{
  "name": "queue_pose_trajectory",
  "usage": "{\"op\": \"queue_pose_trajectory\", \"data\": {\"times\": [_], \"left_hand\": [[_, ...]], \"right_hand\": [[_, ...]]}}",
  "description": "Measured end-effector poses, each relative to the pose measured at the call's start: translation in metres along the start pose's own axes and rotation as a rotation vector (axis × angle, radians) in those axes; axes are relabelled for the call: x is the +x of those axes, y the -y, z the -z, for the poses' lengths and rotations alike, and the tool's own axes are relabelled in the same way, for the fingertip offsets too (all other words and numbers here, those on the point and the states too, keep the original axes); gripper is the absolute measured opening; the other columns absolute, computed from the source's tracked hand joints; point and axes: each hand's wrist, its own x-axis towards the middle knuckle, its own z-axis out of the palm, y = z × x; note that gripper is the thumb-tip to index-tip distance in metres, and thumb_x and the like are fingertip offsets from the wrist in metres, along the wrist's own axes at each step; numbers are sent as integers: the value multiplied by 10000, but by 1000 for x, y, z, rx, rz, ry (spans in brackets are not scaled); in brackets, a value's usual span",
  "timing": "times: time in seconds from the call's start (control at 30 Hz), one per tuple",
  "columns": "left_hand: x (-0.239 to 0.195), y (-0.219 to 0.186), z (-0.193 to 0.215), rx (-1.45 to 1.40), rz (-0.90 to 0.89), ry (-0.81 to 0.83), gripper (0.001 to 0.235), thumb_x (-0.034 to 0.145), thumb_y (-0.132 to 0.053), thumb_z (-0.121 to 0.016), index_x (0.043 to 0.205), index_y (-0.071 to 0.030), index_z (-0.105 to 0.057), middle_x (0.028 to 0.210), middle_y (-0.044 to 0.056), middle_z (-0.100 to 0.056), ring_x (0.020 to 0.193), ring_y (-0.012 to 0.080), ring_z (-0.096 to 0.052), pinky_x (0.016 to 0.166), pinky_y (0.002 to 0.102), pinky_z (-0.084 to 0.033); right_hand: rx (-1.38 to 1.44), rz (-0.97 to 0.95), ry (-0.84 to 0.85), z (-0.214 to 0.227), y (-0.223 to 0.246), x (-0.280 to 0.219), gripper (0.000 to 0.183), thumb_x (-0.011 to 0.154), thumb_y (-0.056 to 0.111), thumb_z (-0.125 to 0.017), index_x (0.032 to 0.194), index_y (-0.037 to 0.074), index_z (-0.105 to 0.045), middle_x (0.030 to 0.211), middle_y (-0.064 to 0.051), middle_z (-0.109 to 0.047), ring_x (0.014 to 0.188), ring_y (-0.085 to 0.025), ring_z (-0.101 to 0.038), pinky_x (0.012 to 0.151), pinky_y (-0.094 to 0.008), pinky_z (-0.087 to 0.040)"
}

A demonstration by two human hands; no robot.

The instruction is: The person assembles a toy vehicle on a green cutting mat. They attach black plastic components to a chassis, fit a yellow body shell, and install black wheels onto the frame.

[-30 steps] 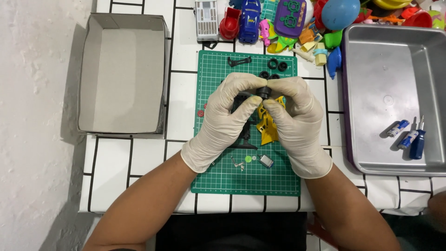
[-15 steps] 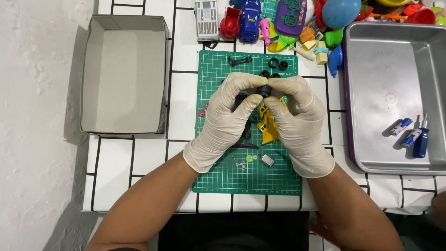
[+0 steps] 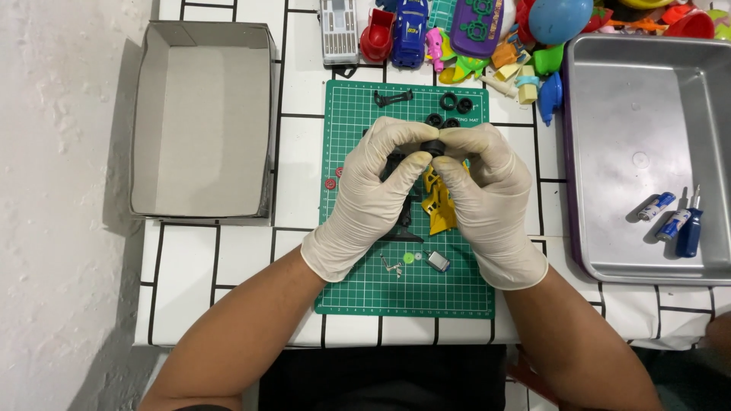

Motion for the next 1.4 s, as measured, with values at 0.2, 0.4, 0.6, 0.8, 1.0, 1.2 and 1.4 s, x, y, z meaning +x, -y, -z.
{"op": "queue_pose_trajectory", "data": {"times": [0.2,0.4,0.6,0.8,1.0,1.2,1.4], "left_hand": [[-1,0,1,5,22,-1,151,1000,-150,-715,1147,-117,-732,996,54,-691,927,167,-705,900,342,-567],[0,0,0,33,30,-16,136,997,-134,-717,1132,-126,-732,965,44,-675,883,145,-686,873,319,-559],[3,3,1,36,22,-22,128,997,-108,-713,1125,-119,-726,954,50,-680,883,155,-708,863,315,-567],[0,6,1,68,31,-48,321,1022,-115,-709,1336,-119,-640,1143,63,-700,1092,160,-702,994,339,-566],[3,0,7,243,-43,-29,202,1022,-7,-638,1193,-95,-700,1103,62,-677,1070,221,-704,965,340,-563],[5,-3,4,327,-107,-23,175,1000,-28,-670,1151,-105,-713,1062,39,-668,1043,207,-674,936,319,-557],[10,-5,-6,400,-156,-3,147,953,6,-688,1038,-107,-728,976,28,-671,987,201,-655,869,309,-560]], "right_hand": [[8,-10,-8,-1,-4,-2,193,926,-70,-755,1105,-61,-682,923,-134,-634,867,-184,-662,854,-346,-556],[2,-50,-10,-2,-4,-2,191,939,-96,-733,1117,-56,-676,946,-139,-654,884,-176,-667,856,-337,-554],[13,-42,-30,-5,-10,-1,194,930,-128,-719,1111,-78,-672,971,-170,-689,889,-217,-715,861,-358,-575],[-88,-161,-138,10,-2,17,228,1004,-42,-713,1218,31,-680,1029,-99,-687,931,-169,-652,882,-309,-539],[-300,-258,-198,45,-59,22,165,970,-46,-722,1104,49,-712,931,-54,-688,842,-106,-602,765,-255,-475],[-400,-371,-163,45,-88,20,176,884,-14,-755,1042,63,-760,854,-39,-674,774,-104,-579,673,-225,-463],[-495,-342,-172,51,-90,25,112,926,64,-733,1021,97,-785,884,-54,-666,755,-124,-598,659,-255,-485]]}}
